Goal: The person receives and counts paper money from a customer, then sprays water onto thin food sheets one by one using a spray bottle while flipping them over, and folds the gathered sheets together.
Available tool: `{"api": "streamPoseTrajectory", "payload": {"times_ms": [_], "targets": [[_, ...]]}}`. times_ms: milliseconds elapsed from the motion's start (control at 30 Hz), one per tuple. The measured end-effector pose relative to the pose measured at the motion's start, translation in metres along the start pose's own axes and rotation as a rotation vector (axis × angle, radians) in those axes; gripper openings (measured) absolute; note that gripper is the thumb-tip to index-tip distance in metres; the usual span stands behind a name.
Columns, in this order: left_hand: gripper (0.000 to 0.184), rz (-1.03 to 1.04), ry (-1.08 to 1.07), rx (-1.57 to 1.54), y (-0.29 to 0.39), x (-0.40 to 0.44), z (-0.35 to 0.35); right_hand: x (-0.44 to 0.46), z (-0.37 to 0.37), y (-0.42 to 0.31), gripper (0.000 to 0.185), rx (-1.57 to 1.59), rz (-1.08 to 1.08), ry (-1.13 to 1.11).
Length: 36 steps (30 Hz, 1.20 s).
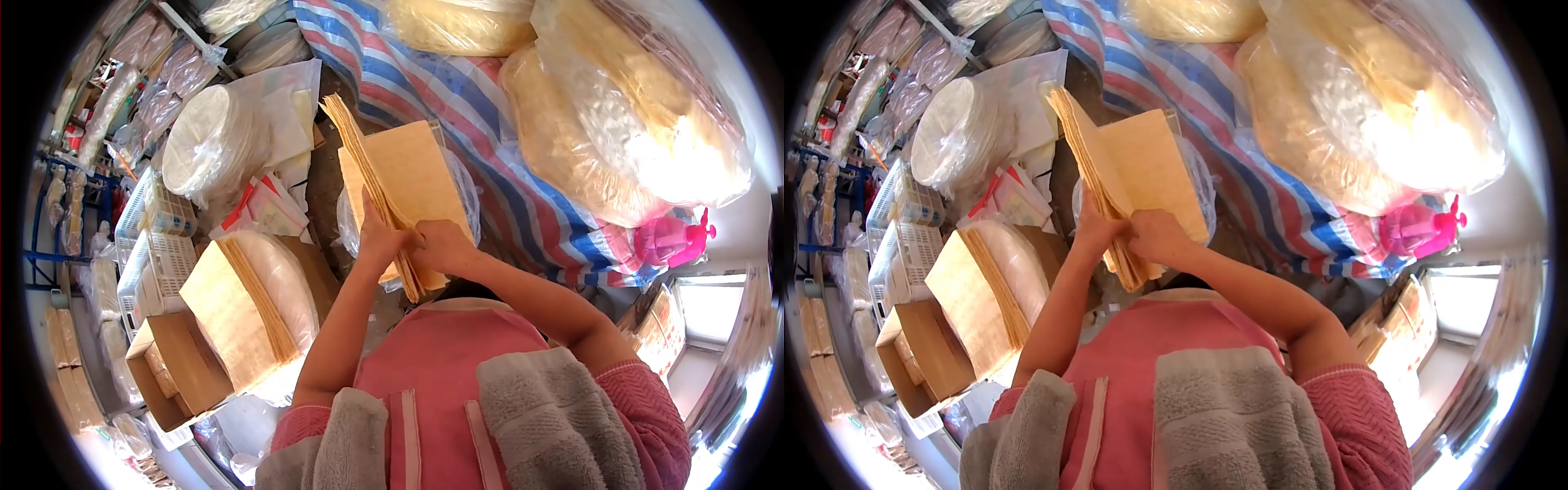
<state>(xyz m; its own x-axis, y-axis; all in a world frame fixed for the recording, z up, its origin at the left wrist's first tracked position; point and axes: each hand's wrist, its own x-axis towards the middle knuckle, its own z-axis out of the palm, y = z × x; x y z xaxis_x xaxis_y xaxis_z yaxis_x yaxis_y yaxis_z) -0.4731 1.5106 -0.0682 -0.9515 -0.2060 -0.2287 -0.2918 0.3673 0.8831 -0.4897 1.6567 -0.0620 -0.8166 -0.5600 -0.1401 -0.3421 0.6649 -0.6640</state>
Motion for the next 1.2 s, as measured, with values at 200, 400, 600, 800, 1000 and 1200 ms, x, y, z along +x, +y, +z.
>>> {"api": "streamPoseTrajectory", "payload": {"times_ms": [200,400,600,800,1000,1200], "targets": [[0.102,0.042,0.043,-0.01,-0.01,0.004,0.003,0.0,-0.01,0.003,0.018,0.046,0.046,0.013],[0.098,0.065,0.096,0.086,-0.001,-0.002,0.004,0.005,-0.006,0.003,0.014,-0.026,0.004,0.147],[0.087,0.002,0.066,0.132,0.0,0.004,0.009,0.037,0.012,0.02,0.013,-0.089,-0.137,0.222],[0.079,0.093,0.16,0.045,-0.011,0.001,0.017,0.037,0.008,0.025,0.015,-0.004,-0.164,0.241],[0.077,0.098,0.13,0.011,-0.012,-0.003,0.019,0.04,0.003,0.013,0.019,0.069,-0.016,0.262],[0.074,0.187,0.13,-0.006,-0.012,-0.004,0.022,0.072,-0.008,0.001,0.015,0.048,-0.083,0.197]]}}
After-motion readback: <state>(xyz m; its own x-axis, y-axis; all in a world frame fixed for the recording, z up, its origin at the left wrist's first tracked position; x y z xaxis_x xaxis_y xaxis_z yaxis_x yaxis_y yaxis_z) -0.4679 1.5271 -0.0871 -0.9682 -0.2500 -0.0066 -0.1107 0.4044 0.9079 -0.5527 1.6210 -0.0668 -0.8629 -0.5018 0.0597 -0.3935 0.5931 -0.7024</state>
